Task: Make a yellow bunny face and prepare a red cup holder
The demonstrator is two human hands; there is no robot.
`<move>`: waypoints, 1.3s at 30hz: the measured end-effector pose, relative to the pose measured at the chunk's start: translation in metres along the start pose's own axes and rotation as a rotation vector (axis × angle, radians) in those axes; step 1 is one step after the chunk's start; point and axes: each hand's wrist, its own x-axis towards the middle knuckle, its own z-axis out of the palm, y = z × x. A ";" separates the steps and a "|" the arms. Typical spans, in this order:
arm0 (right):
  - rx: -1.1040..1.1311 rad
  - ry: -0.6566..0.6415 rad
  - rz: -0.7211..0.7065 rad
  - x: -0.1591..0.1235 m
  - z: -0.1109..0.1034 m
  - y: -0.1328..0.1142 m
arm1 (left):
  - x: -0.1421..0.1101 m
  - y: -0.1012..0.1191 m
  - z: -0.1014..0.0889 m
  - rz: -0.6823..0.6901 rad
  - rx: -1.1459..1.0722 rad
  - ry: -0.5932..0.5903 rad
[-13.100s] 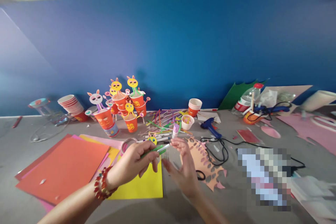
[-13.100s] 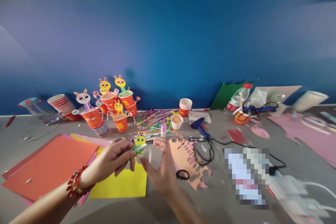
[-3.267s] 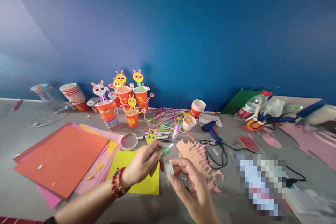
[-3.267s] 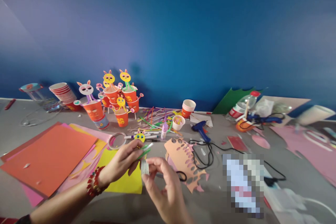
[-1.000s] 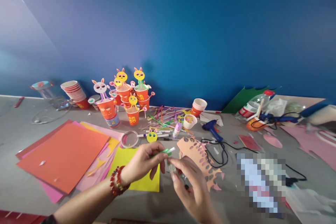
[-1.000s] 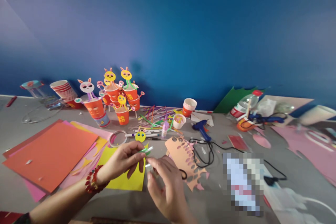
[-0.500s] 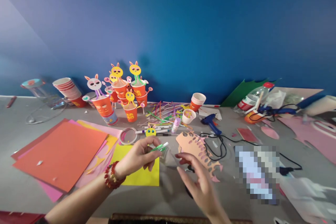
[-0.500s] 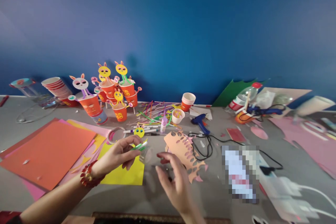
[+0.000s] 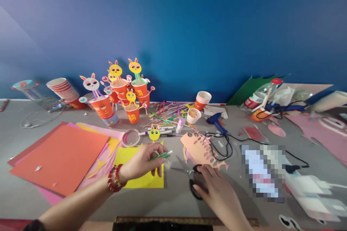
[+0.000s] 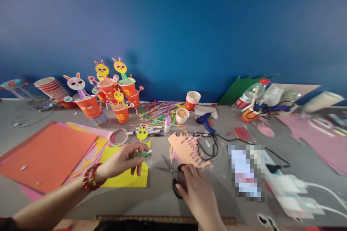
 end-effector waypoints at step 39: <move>0.478 -0.597 0.161 0.051 -0.074 -0.001 | 0.004 0.012 -0.008 -0.122 -0.281 -0.399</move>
